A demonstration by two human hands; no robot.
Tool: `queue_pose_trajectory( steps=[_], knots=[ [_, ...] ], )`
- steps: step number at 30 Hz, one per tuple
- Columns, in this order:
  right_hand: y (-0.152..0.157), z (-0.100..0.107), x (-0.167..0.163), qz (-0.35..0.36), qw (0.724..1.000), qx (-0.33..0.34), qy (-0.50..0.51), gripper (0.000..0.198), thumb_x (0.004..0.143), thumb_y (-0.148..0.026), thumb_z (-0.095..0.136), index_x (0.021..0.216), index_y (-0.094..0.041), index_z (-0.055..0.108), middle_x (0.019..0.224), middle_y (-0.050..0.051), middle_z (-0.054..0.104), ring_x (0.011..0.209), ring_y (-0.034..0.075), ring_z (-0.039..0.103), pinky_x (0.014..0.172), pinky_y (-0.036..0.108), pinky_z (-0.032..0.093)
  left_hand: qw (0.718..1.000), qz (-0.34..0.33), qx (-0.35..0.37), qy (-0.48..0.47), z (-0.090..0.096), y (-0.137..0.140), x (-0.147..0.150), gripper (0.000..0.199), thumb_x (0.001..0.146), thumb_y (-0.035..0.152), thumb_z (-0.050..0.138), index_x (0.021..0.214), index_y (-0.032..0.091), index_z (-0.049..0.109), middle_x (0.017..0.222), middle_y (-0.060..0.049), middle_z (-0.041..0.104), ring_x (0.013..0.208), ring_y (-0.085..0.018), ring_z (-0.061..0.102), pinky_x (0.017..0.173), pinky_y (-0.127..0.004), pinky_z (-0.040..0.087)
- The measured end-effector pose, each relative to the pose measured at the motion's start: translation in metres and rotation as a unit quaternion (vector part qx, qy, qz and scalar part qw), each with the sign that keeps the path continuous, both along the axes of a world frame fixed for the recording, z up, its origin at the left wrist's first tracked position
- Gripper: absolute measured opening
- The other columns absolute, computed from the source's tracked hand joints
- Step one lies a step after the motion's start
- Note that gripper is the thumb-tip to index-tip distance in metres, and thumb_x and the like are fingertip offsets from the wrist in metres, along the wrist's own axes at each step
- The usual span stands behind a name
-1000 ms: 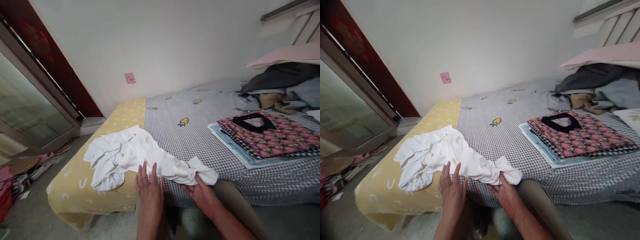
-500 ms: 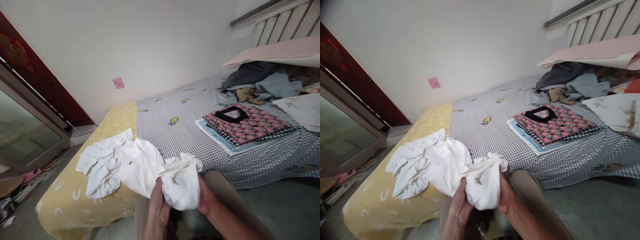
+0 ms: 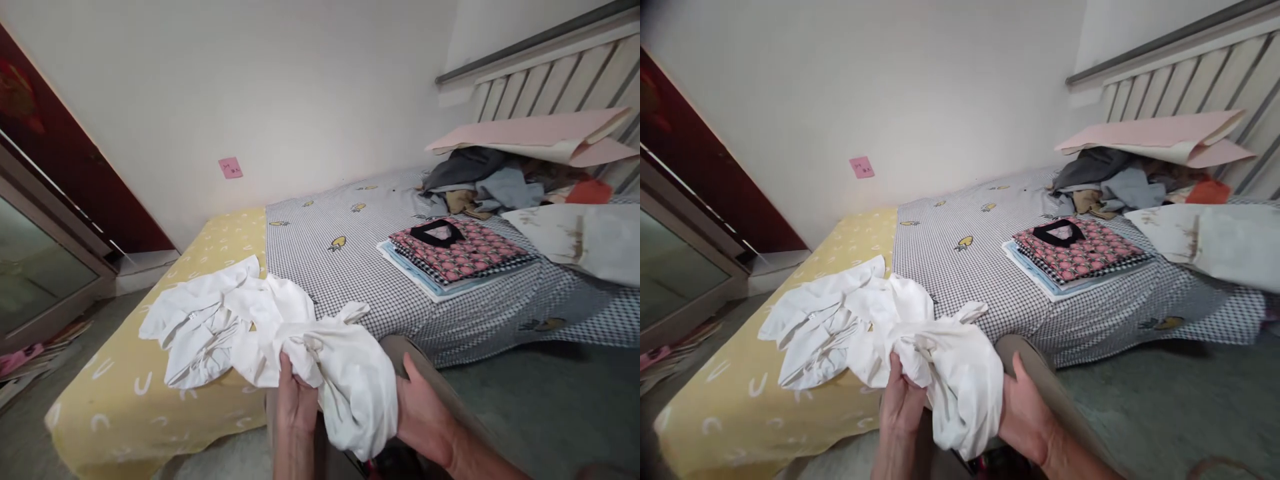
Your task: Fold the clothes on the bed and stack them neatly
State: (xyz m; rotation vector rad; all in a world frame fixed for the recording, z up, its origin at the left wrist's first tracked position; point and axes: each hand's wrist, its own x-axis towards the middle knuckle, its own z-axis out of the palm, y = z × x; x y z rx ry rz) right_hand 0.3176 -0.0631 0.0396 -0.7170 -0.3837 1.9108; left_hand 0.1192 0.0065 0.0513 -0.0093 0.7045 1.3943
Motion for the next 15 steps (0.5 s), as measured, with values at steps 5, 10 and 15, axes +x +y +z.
queue_pose_trajectory(
  steps=[5, 10, 15],
  knots=[
    [-0.025, -0.005, -0.01, 0.055, 0.996, -0.065, -0.035, 0.093, 0.074, -0.052, 0.08, 0.153, -0.025, 0.038, 0.129, 0.013, 0.071, 0.116, 0.025, 0.067, 0.104, 0.04, 0.044, 0.994, -0.05, 0.089, -0.041, -0.029, 0.004, -0.017, 0.035, 0.104, 0.028, 0.044, 0.126, 0.031, 0.07, 0.112, -0.001, 0.08, 0.109, -0.011, 0.072, 0.108, -0.023, 0.049],
    [-0.005, -0.047, -0.035, 0.102, 0.976, -0.087, -0.171, 0.113, 0.062, -0.04, 0.083, 0.159, -0.027, 0.025, 0.142, 0.015, 0.06, 0.118, 0.025, 0.065, 0.101, 0.041, 0.043, 0.984, -0.058, 0.155, -0.065, -0.038, 0.006, -0.031, 0.036, 0.105, 0.027, 0.041, 0.123, 0.026, 0.073, 0.118, -0.004, 0.078, 0.112, -0.012, 0.072, 0.115, -0.027, 0.043],
    [0.017, -0.113, -0.06, 0.133, 0.898, -0.094, -0.408, 0.127, 0.042, -0.015, 0.078, 0.159, -0.026, 0.029, 0.151, 0.018, 0.049, 0.135, 0.036, 0.05, 0.105, 0.046, 0.042, 0.991, -0.035, 0.131, -0.012, -0.002, 0.004, -0.043, 0.042, 0.104, 0.033, 0.042, 0.144, 0.031, 0.056, 0.129, -0.005, 0.073, 0.122, -0.015, 0.067, 0.121, -0.034, 0.037]
  ],
)
